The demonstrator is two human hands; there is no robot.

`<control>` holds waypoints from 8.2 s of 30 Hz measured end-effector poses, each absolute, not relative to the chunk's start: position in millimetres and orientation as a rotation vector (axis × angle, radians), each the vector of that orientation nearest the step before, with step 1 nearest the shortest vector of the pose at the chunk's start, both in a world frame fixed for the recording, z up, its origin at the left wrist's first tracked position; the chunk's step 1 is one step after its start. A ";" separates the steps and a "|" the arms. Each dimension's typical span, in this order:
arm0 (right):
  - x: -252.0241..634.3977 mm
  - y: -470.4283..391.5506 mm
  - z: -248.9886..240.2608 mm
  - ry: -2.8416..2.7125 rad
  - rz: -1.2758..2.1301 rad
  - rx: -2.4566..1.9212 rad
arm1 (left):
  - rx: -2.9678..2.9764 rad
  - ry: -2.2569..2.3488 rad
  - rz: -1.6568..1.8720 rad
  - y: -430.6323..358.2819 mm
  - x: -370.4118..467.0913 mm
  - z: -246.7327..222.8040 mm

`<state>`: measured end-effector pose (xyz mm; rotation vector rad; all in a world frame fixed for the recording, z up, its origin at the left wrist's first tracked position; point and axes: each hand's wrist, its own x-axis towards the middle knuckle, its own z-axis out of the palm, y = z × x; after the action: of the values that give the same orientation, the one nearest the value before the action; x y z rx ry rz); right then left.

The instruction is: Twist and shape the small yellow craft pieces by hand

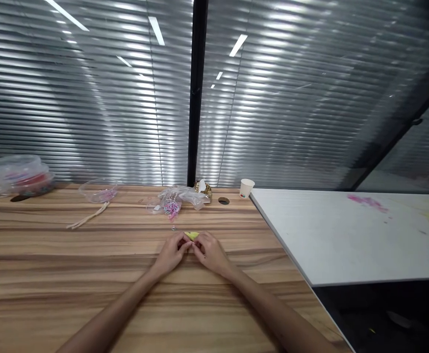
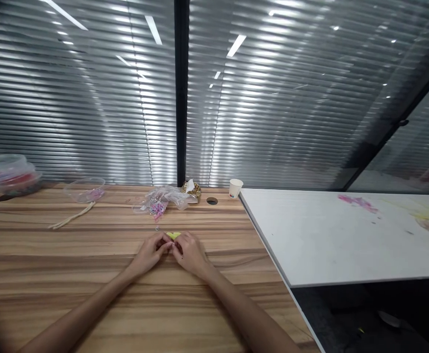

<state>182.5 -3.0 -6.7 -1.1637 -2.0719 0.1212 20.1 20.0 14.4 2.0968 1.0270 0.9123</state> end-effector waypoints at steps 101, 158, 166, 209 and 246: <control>212.4 16.0 -16.4 -2.246 0.014 -1.185 | 1.815 1.283 0.992 37.4 8.8 5.1; 208.4 8.4 -6.4 -2.333 0.008 -1.180 | 1.996 1.075 0.897 31.8 12.9 11.7; 208.7 9.0 -7.0 -2.328 0.001 -1.179 | 2.013 1.080 0.889 31.1 13.4 13.6; 208.3 10.4 -8.2 -2.326 0.002 -1.195 | 2.093 1.077 0.799 32.3 12.3 11.8; 208.7 9.9 -6.8 -2.349 -0.033 -1.218 | 2.077 1.070 0.797 31.1 13.0 13.6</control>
<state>208.7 9.9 -6.8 -1.2178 -2.3490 -0.0329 13.0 31.1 13.6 2.0771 1.0702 0.7973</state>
